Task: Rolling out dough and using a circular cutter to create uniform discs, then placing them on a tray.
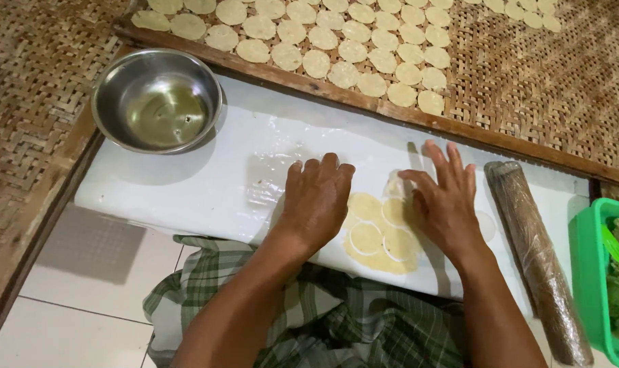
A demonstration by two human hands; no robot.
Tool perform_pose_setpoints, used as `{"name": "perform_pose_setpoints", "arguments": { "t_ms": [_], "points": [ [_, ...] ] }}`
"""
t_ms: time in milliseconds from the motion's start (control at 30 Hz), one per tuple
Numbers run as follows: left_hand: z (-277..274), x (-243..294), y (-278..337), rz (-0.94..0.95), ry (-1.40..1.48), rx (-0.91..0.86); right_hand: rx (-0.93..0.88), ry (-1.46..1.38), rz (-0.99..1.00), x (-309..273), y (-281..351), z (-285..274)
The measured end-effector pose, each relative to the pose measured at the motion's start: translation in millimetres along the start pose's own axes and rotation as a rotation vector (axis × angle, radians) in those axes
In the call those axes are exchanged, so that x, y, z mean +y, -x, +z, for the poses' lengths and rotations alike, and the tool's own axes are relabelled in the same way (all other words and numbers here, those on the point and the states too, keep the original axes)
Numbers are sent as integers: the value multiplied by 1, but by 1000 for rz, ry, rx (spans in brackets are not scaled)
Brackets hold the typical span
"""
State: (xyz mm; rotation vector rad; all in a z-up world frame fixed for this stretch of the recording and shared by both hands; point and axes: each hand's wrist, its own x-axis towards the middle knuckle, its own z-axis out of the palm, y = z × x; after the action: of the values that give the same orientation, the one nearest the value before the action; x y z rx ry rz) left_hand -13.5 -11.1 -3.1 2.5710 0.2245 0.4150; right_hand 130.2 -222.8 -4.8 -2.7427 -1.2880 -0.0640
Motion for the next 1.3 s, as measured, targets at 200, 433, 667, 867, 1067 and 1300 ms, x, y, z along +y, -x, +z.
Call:
{"name": "perform_pose_setpoints", "arguments": {
  "t_ms": [200, 433, 667, 867, 1067, 1300],
  "points": [
    [-3, 0, -2, -12, 18, -29, 69, 170, 102, 9, 5, -6],
    [0, 0, 0, 4, -15, 1, 52, 291, 97, 8, 14, -18],
    [-3, 0, 0, 12, -13, 2, 18, 261, 334, 15, 56, -59],
    [3, -4, 1, 47, -19, 43, -63, 244, 223, 5, 45, -44],
    [0, -3, 0, 64, -6, 47, -43, 69, 57, 2, 33, -10],
    [-3, -1, 8, 135, -5, 155, -366, 323, 221, -26, 54, -50]
  ]
}}
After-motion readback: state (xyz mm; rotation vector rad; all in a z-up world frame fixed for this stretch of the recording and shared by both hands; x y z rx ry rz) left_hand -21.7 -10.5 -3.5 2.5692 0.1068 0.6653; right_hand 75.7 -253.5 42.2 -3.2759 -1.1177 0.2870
